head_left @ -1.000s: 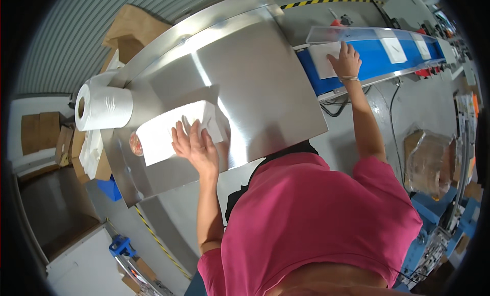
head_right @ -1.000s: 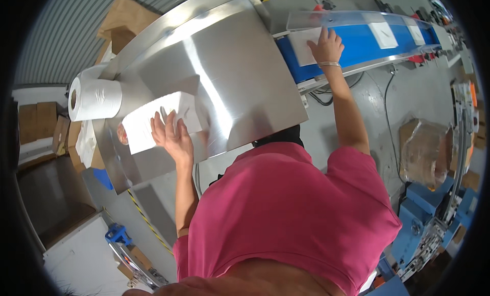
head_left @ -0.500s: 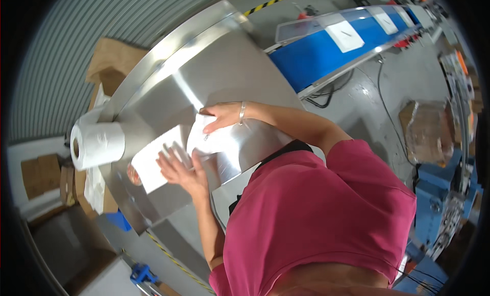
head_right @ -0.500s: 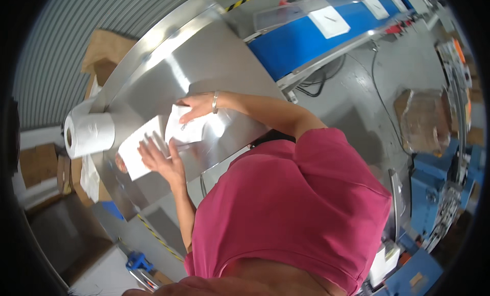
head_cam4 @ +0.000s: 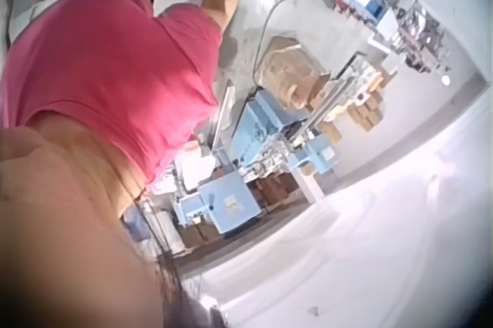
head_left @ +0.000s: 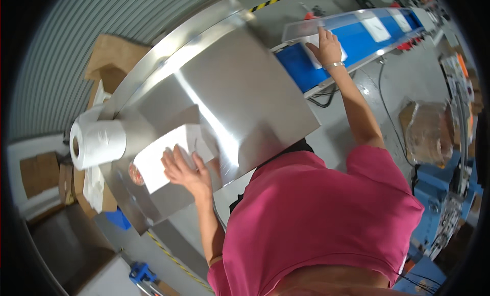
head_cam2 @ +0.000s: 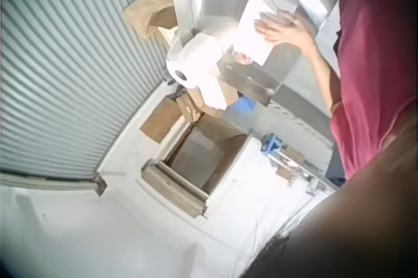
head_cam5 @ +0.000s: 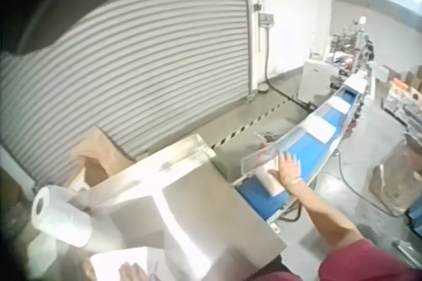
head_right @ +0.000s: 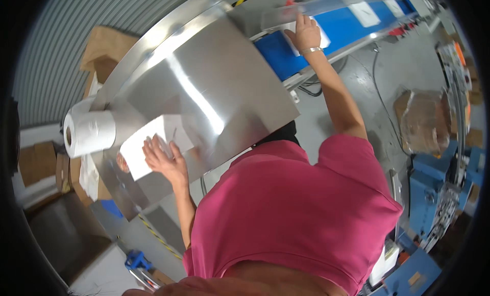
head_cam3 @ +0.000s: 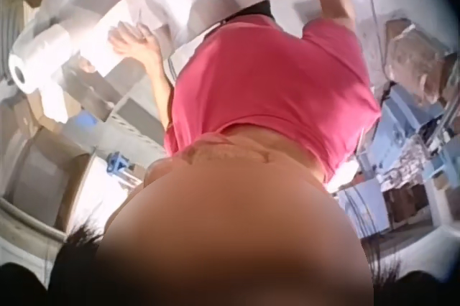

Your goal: The recorder is packing stacks of folded paper napkins into a packaging machine or onto a conveyor belt.

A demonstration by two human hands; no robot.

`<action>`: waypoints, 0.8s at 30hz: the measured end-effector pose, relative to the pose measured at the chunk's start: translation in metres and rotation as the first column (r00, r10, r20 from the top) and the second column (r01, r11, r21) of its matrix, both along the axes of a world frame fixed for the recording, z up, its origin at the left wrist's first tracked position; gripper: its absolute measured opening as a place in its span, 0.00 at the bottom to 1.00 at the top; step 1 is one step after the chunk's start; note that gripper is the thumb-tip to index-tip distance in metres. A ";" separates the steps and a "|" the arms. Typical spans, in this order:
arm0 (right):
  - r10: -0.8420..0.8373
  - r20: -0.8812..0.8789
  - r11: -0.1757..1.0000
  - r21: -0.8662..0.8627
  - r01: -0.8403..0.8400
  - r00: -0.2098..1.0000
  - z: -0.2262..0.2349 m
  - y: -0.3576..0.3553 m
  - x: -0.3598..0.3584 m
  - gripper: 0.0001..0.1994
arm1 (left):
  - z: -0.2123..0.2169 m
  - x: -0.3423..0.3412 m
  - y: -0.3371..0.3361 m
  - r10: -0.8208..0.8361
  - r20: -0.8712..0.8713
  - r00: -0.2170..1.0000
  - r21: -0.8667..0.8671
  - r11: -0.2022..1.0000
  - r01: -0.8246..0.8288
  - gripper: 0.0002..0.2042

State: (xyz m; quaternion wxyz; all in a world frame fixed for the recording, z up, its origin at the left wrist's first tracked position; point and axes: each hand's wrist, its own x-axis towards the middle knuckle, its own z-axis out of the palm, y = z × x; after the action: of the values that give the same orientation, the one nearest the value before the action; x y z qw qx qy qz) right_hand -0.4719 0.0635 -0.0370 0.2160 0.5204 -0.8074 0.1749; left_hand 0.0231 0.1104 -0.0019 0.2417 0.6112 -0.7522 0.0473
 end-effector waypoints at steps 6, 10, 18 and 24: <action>0.593 0.800 0.508 -0.281 -0.814 0.093 -0.020 -0.006 0.216 0.11 | 0.007 -0.005 -0.010 -0.031 -0.034 0.999 0.020 0.999 0.032 0.40; 0.333 0.926 0.356 -0.299 -0.885 -0.179 -0.005 -0.017 0.312 0.22 | 0.030 0.110 -0.052 0.168 -0.569 0.805 0.051 0.984 -0.169 0.24; 0.215 0.966 0.470 -0.229 -0.853 -0.140 -0.011 -0.019 0.331 0.36 | -0.027 0.207 -0.097 0.334 -0.824 0.457 0.395 0.918 0.042 0.15; 0.270 0.918 0.410 -0.383 -0.828 -0.291 -0.043 -0.009 0.263 0.23 | -0.046 0.098 -0.076 0.212 -0.886 0.413 0.297 0.942 0.153 0.14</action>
State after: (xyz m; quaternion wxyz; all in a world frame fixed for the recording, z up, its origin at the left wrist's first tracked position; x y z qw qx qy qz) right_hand -0.2091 0.0541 -0.0799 -0.5923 0.6255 -0.3635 0.3547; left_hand 0.1211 0.0345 -0.0478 0.5025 0.5831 -0.4854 -0.4146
